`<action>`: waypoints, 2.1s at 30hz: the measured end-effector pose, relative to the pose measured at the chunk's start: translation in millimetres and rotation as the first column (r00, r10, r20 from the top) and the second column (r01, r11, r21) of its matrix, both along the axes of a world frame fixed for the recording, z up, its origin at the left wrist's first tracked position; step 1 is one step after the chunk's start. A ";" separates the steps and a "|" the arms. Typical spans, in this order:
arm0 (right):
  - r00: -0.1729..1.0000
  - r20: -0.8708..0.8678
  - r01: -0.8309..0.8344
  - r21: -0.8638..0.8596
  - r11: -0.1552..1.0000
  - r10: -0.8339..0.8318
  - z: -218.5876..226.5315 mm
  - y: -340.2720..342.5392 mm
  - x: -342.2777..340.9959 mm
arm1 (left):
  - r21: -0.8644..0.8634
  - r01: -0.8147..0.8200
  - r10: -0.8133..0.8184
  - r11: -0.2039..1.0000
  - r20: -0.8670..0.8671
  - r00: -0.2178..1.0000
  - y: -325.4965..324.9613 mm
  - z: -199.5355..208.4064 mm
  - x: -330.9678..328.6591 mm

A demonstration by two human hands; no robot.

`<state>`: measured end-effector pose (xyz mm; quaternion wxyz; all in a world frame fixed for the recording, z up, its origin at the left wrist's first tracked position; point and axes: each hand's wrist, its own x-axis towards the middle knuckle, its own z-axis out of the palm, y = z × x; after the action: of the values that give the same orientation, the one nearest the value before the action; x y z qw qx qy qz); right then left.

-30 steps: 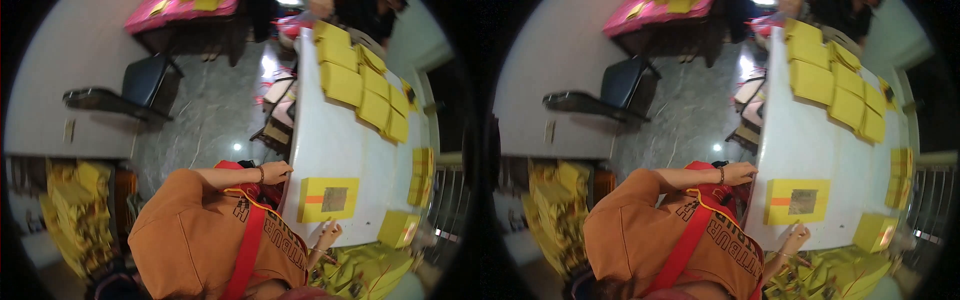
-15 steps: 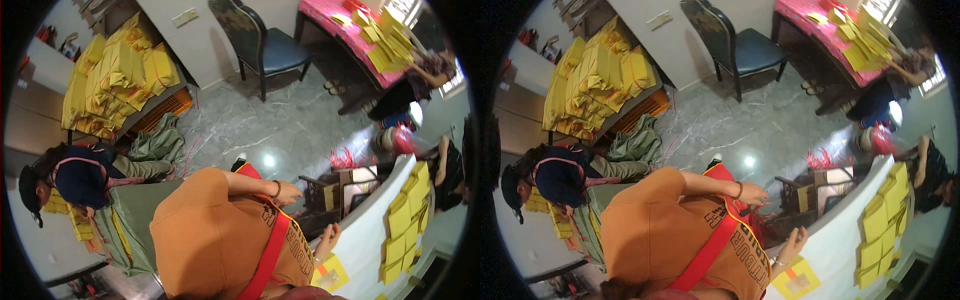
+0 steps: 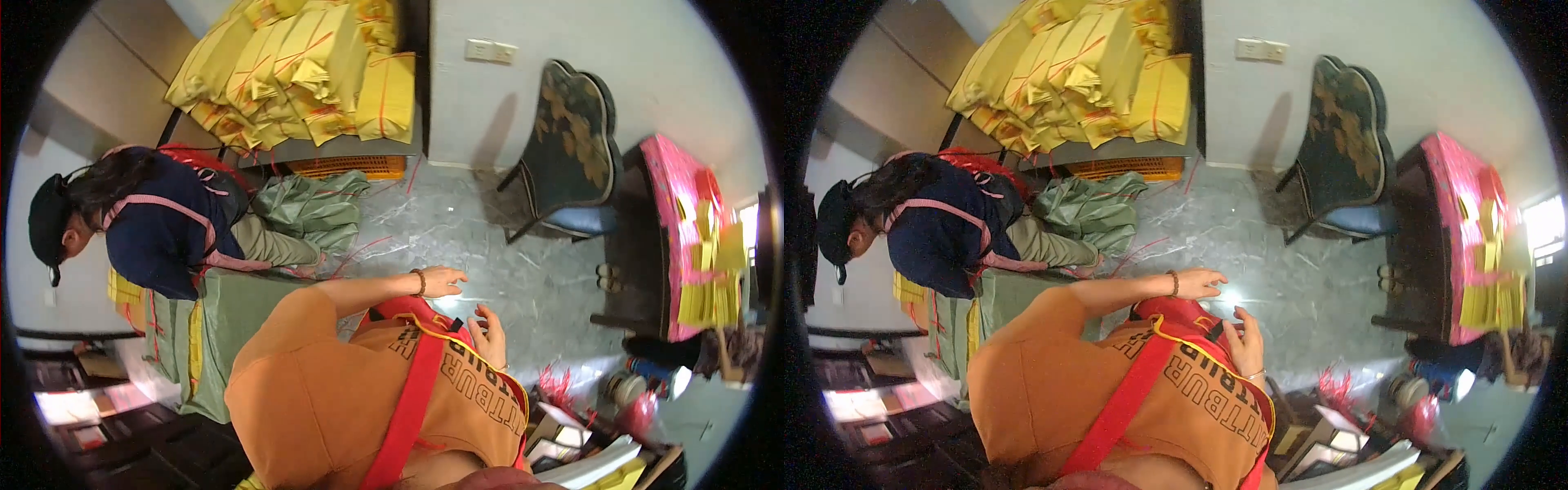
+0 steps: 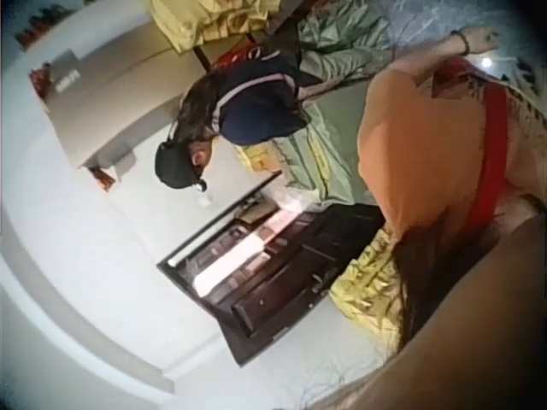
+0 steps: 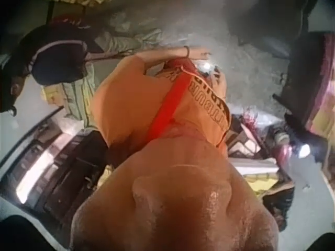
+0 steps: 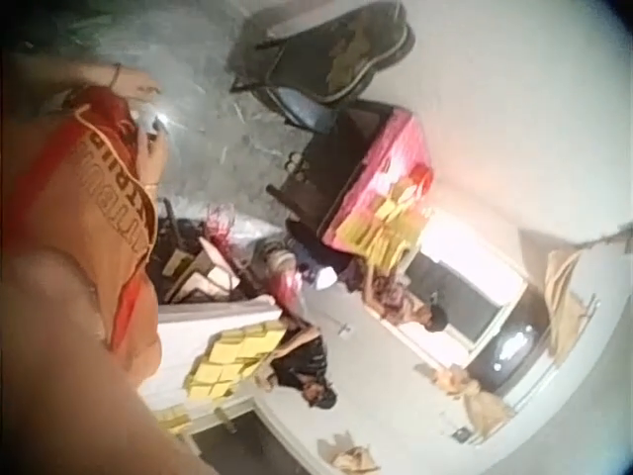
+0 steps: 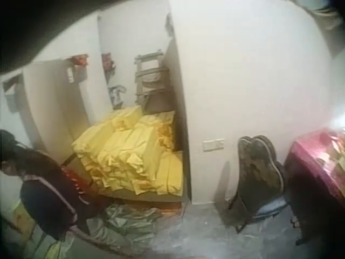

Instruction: Tying stacks of yellow paper with red string and stacking them in a warehouse setting.

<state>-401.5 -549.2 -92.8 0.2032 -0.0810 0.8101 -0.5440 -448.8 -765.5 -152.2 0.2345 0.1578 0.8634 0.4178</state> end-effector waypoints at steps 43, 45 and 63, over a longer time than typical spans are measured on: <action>0.587 0.254 -0.787 -0.046 0.616 0.769 -88.5 -513.8 -542.3 | -0.678 -0.734 0.706 0.021 -0.510 0.491 -680.0 43.6 -403.7; 0.566 0.268 -0.801 -0.049 0.597 0.780 -93.3 -535.3 -565.5 | -0.674 -0.738 0.781 0.038 -0.440 0.442 -685.3 46.7 -412.5; 0.433 0.893 0.122 -0.194 0.973 0.123 -505.2 -634.7 -668.2 | 0.162 -0.979 0.988 -0.121 -0.075 -0.134 -467.7 26.9 -341.7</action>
<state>-1069.6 -1184.0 -598.0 0.5925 0.1981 0.5083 -0.5927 -790.5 -1233.2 -125.3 -0.2364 -0.5004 0.6954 0.4585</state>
